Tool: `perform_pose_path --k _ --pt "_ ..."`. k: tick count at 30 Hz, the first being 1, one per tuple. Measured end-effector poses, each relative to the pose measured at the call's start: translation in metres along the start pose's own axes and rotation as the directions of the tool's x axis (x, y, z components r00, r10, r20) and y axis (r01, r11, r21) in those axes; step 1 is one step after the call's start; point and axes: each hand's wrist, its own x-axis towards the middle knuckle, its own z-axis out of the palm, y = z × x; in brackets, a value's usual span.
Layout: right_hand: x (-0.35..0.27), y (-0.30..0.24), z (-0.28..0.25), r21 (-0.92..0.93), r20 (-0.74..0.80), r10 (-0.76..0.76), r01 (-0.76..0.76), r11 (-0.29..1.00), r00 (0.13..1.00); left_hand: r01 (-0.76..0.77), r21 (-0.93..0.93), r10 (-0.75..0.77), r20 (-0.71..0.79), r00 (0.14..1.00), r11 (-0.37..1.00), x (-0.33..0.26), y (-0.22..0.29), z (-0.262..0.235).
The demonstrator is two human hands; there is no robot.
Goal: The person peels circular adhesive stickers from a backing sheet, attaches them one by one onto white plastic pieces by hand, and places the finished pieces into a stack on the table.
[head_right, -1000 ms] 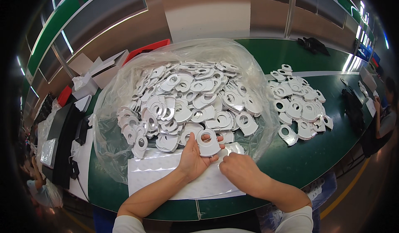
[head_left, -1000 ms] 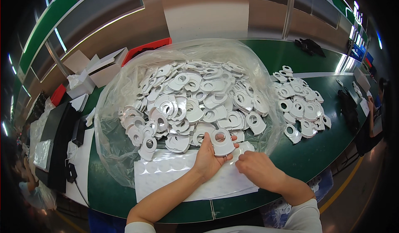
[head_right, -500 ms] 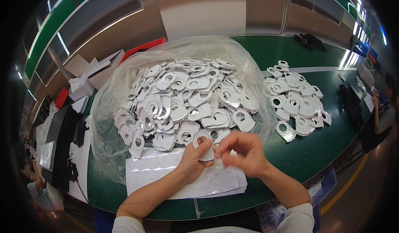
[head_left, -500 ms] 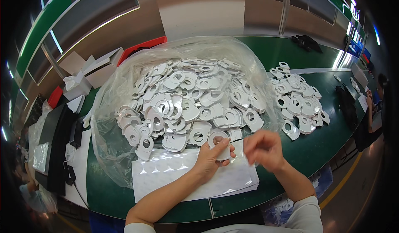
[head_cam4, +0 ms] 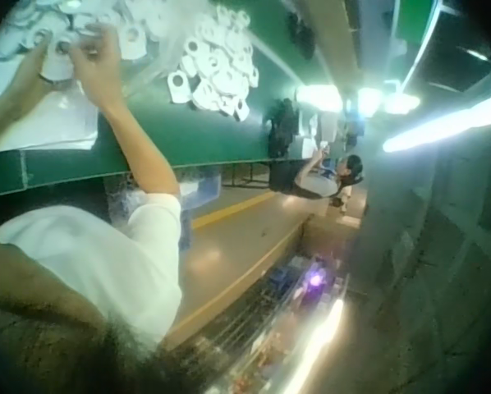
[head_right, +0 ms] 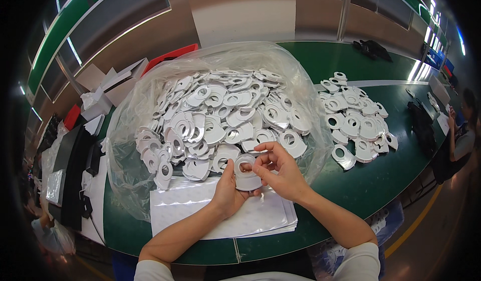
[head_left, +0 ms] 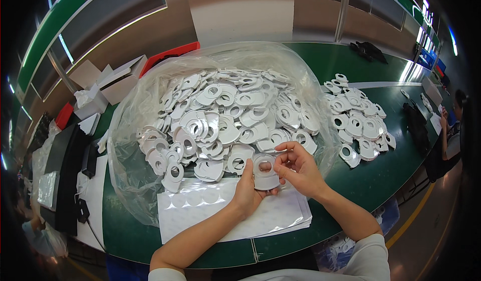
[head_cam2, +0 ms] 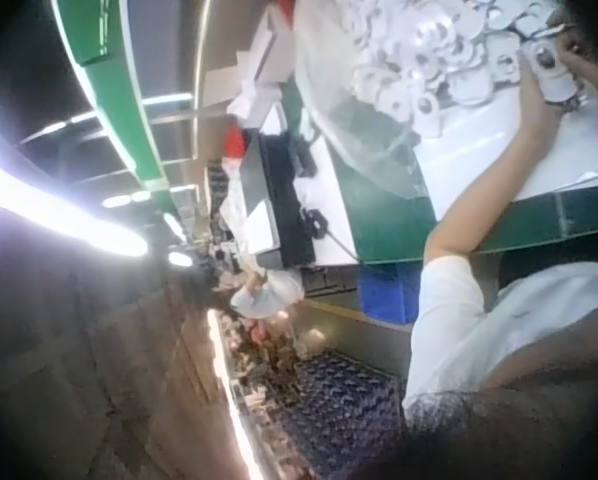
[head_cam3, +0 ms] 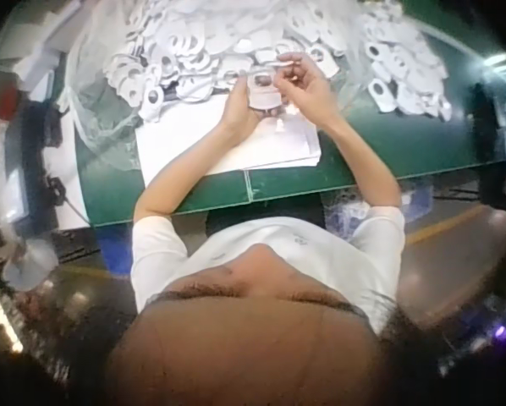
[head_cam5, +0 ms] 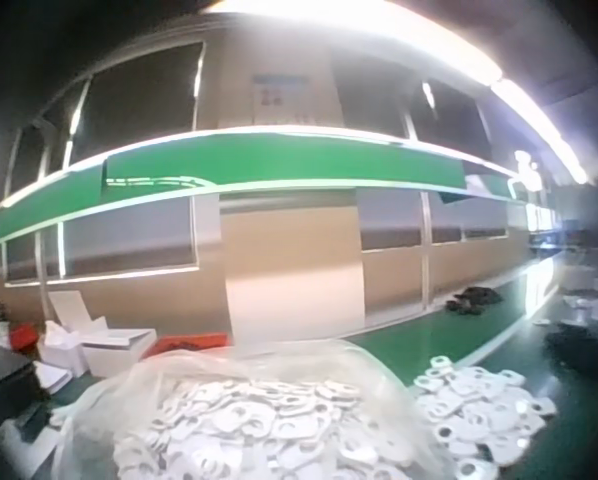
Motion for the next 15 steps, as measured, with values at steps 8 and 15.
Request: perform_pose_path --k 8,15 --pt "0.0009 0.0041 -0.0023 -0.087 -0.001 -0.011 0.011 0.996 1.000 0.007 0.002 -0.007 0.022 1.000 1.000 0.0013 -0.0014 -0.0020" --pt "0.0011 0.0063 -0.0024 -0.116 -0.008 -0.041 0.040 0.992 0.999 -0.014 0.005 0.014 0.039 0.999 1.000 0.0019 -0.0023 -0.0021"
